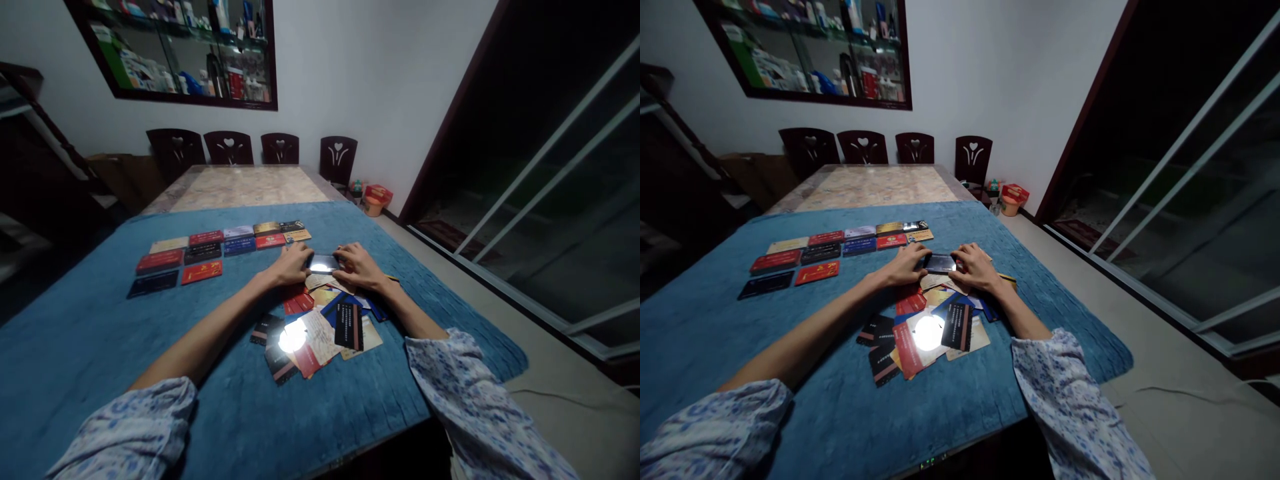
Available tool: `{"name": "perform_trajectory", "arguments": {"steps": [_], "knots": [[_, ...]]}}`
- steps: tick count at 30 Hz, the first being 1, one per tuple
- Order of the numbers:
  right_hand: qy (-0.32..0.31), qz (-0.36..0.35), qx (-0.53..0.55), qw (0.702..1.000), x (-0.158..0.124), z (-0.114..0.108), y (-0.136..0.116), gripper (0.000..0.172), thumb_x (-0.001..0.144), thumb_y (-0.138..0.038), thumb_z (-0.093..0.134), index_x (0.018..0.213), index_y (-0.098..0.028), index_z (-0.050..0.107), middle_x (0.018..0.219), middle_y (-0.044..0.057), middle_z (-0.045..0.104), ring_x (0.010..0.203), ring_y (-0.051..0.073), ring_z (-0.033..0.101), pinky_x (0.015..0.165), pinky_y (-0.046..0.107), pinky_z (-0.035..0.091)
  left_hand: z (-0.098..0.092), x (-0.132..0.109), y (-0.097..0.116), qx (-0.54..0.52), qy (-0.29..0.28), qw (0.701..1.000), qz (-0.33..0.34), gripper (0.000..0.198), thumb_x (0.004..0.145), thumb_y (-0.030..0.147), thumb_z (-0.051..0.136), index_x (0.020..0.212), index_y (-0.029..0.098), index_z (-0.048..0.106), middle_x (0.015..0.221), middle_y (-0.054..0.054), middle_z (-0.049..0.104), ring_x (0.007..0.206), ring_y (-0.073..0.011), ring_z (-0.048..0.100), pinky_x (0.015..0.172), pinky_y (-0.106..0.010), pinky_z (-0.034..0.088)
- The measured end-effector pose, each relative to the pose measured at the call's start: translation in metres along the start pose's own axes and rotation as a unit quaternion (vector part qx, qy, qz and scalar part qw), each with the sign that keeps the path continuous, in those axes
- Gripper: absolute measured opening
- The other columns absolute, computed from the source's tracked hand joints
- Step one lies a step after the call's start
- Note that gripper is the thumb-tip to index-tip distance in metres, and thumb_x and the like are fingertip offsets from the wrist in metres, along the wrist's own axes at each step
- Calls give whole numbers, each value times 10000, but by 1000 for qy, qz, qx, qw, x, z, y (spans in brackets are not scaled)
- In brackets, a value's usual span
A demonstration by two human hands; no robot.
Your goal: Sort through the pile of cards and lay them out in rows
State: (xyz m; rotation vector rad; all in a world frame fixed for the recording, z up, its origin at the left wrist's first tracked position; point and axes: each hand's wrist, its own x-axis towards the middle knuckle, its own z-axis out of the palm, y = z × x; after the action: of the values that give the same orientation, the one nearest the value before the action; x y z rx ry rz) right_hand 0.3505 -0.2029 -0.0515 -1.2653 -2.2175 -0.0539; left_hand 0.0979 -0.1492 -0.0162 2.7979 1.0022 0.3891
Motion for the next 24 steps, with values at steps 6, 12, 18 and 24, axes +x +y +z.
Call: {"name": "perform_trajectory", "arguments": {"steps": [6,12,18,24], "knots": [[-15,-9,1,1000,3,-1,-10,448,838,-410,722,1251,-237,701,1115,113,662,1034,290,566,938,488,483,-2,-12,-1,2,-2,1000,0,404,816,208,634,1219,180,625,1243,-142,578,1215,-327,513,1011,-503,402],[-15,-28,1,999,8,5,-15,448,825,-401,735,1238,-230,713,1086,110,669,1003,279,570,902,458,476,-7,-23,-1,16,-17,1000,-15,370,838,226,620,1204,171,626,1253,-148,580,1211,-319,508,994,-481,401],[-41,-29,-2,999,17,10,-26,443,826,-451,736,1206,-225,721,1111,122,670,1025,291,567,910,463,462,-13,-38,-6,20,-31,999,-31,393,852,237,606,1240,171,601,1282,-142,561,1226,-314,496,1014,-490,381],[-97,-40,-13,994,30,8,-45,478,873,-497,686,1220,-169,713,1135,148,663,1030,281,554,917,436,451,-21,-59,-12,20,-31,998,-41,421,863,249,610,1278,176,590,1306,-143,559,1229,-318,485,1031,-508,370]]}}
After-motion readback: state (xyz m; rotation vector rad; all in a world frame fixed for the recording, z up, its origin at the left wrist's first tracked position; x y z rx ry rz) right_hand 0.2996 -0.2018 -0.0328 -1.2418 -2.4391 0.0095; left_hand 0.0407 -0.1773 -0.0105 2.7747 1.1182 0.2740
